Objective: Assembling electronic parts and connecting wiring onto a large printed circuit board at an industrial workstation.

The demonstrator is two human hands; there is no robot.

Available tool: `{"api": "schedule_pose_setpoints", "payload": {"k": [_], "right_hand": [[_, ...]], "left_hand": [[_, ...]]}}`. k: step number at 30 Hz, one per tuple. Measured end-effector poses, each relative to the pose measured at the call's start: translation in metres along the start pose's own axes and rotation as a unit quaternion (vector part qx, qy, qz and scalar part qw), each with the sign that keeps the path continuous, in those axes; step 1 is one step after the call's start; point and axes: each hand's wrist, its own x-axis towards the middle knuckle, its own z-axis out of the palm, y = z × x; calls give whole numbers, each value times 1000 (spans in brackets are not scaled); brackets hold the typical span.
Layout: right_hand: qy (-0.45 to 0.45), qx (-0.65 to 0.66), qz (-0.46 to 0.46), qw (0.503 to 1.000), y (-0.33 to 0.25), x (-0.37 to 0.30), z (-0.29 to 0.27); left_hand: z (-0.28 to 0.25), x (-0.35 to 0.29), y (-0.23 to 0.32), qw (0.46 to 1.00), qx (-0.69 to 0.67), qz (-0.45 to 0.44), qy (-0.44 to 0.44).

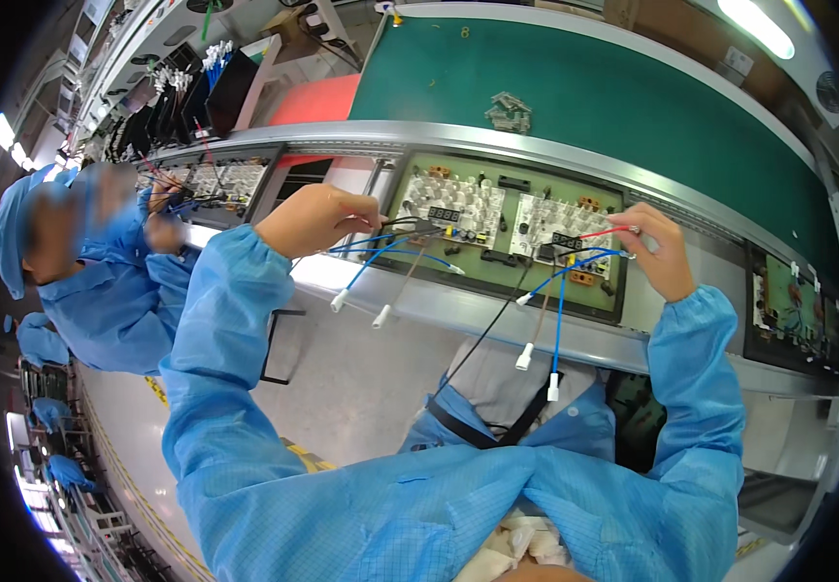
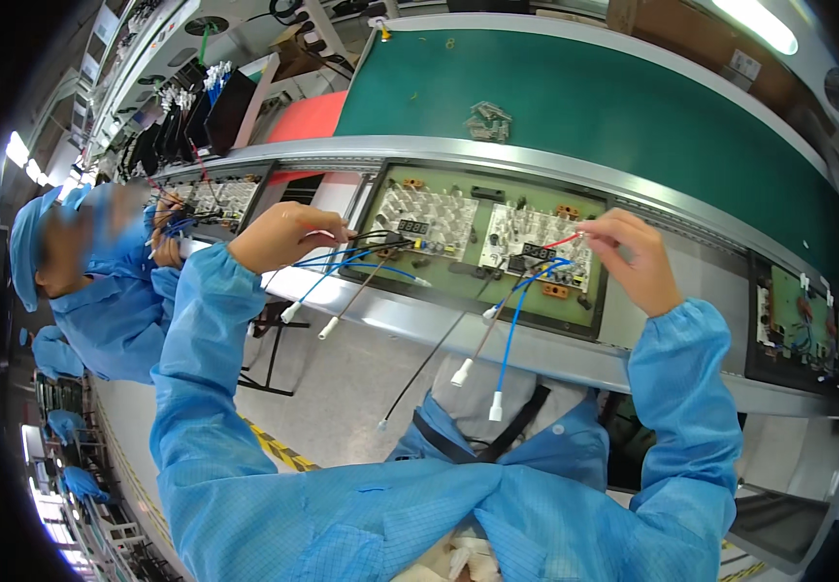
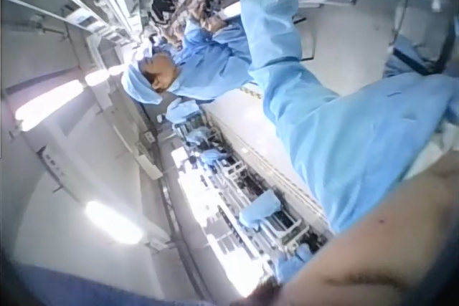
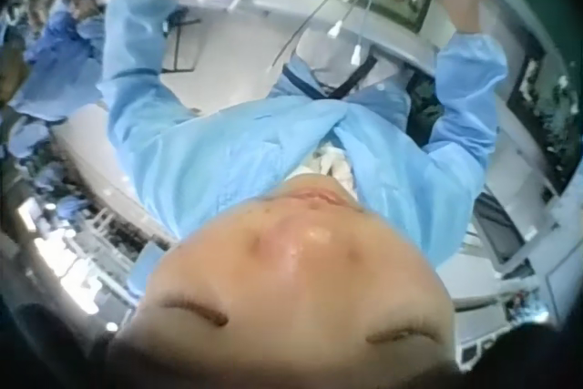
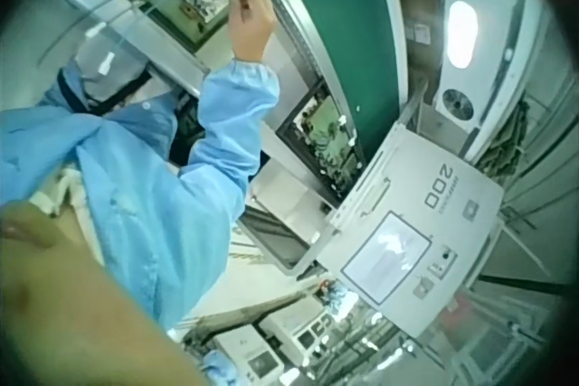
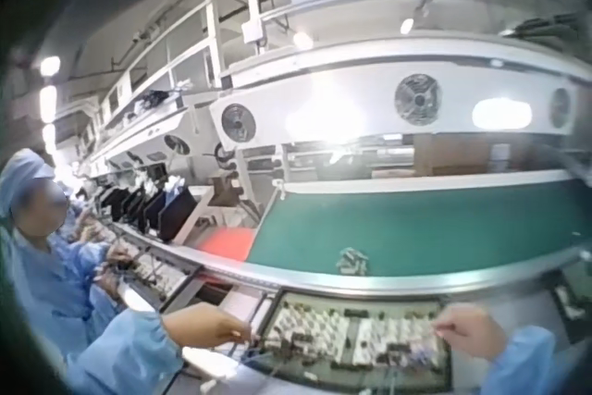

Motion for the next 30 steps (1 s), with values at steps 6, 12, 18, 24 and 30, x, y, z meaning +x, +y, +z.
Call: {"api": "schedule_pose_setpoints", "payload": {"k": [6,12,18,24,30], "right_hand": [[-119,-31,-79,989,-13,24,19],[-181,14,-92,979,-13,45,33],[-240,-46,-134,960,-2,71,49],[-259,-83,-244,931,3,90,26],[-294,-129,-307,896,2,79,-26]], "left_hand": [[1,-14,12,999,0,23,40],[-10,-37,11,992,-95,-62,52],[-10,-73,22,978,7,-101,182],[-16,-83,65,953,25,-138,268],[20,-97,111,895,-7,-151,420]]}}
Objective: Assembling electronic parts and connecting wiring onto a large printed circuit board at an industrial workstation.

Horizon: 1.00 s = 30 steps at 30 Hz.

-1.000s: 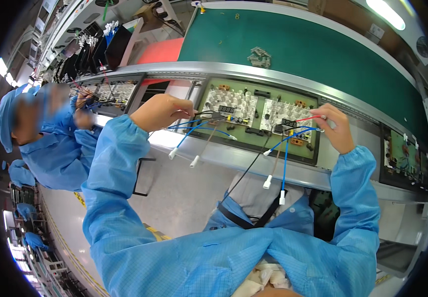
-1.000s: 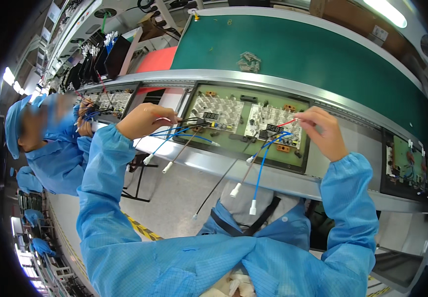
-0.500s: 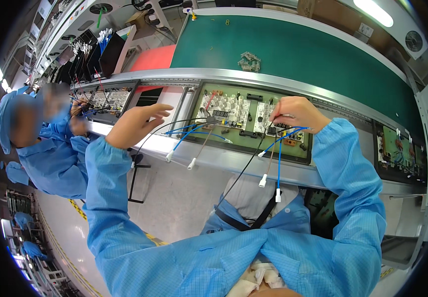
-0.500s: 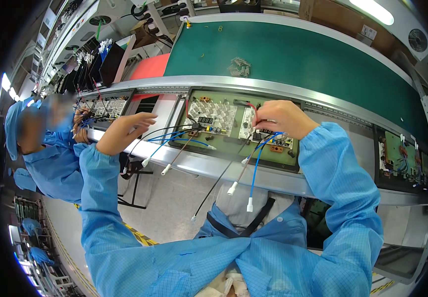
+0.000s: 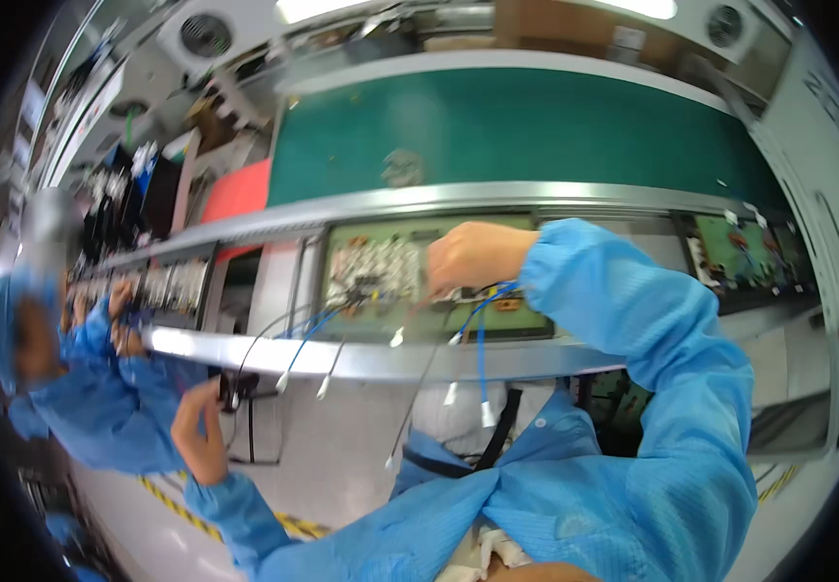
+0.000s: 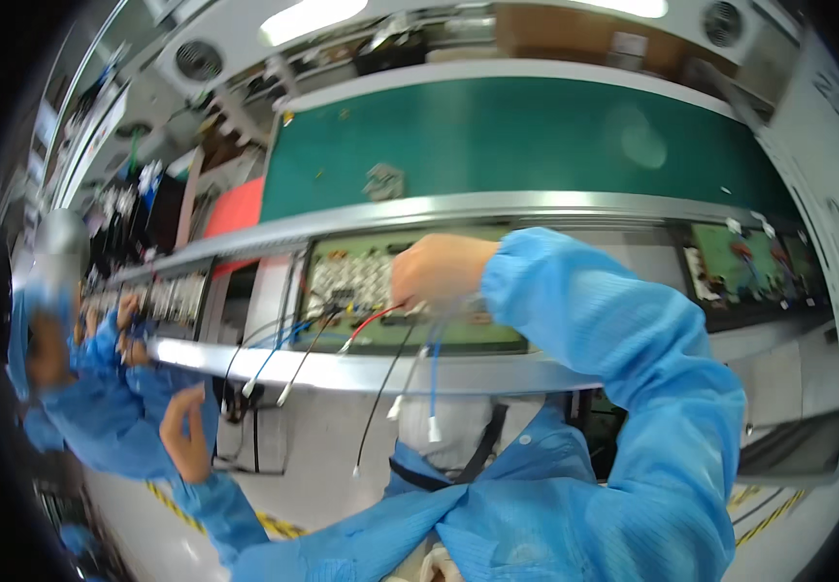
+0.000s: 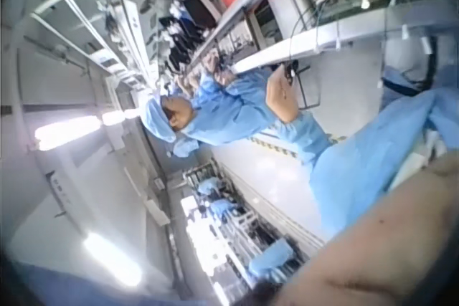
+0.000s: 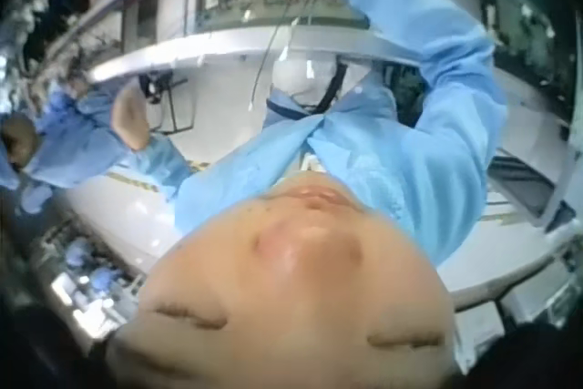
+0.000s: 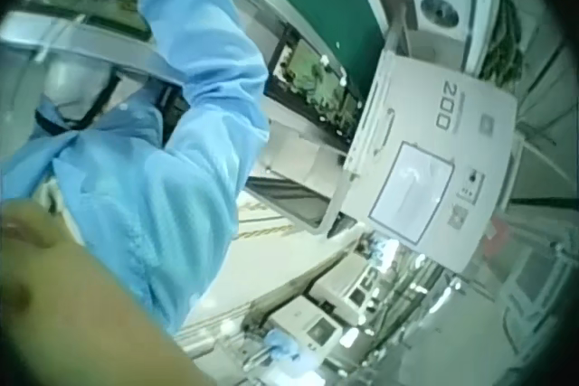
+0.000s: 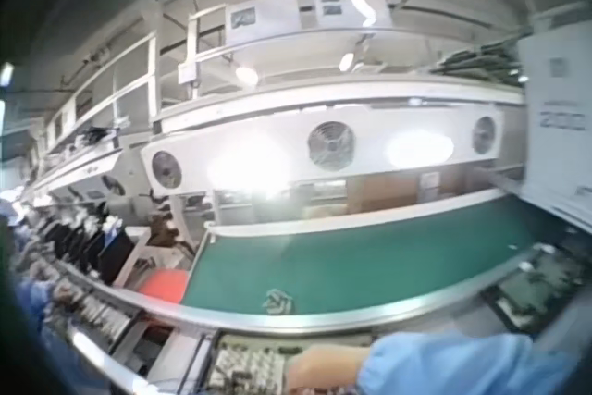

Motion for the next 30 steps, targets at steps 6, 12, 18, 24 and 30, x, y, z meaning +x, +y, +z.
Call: {"api": "schedule_pose_setpoints", "payload": {"k": [6,12,18,24,30], "right_hand": [[-44,95,124,987,-37,-49,-58],[289,22,243,926,-132,-174,-90],[861,-28,251,442,-216,-402,-16],[824,356,385,215,-138,-566,218],[647,554,488,192,-75,-615,396]], "left_hand": [[-19,-80,40,991,-63,-100,57],[44,-167,61,954,-210,-207,58],[186,-211,159,953,-251,-111,-131],[264,-203,248,876,-262,103,-392],[360,-175,425,892,-61,423,-149]]}}
